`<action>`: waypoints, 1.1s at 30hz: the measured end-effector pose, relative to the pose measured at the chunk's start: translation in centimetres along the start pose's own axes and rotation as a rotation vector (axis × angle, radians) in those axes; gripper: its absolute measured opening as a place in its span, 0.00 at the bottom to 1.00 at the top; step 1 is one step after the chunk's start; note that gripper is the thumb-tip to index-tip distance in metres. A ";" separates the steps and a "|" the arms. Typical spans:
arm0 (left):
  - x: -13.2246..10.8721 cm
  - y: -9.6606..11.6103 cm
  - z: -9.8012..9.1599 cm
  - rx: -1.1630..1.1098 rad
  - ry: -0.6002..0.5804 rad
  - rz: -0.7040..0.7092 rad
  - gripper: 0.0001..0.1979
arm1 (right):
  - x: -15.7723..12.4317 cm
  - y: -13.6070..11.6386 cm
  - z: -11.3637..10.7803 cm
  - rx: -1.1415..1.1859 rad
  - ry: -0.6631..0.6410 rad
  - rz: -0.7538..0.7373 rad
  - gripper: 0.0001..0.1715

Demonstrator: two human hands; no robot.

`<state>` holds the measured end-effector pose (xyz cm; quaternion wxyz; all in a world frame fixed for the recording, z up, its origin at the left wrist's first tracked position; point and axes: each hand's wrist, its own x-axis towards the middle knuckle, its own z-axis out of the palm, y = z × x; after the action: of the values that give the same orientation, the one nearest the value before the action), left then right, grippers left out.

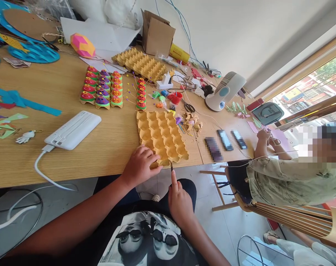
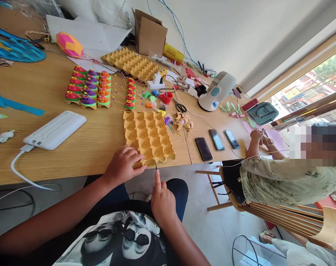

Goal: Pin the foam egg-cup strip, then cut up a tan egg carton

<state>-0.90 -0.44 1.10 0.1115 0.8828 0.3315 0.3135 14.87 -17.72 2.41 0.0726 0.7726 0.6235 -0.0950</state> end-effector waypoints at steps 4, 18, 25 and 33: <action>0.0 0.0 0.0 0.008 -0.002 0.002 0.12 | -0.1 0.0 -0.1 -0.001 -0.018 0.010 0.39; 0.1 0.2 -0.2 0.013 0.003 0.006 0.11 | -1.0 -0.1 -1.4 -0.070 -0.085 0.010 0.41; 0.1 0.1 -0.2 0.022 -0.003 0.009 0.12 | -1.3 -0.4 -4.8 -0.095 -0.177 0.016 0.43; 0.0 0.0 -0.1 0.021 -0.015 0.013 0.12 | -2.2 1.6 -5.9 0.087 -0.136 -0.010 0.41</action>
<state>-0.97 -0.44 1.17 0.1025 0.8884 0.3282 0.3042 16.34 -18.82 8.68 0.0808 0.7638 0.6161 -0.1746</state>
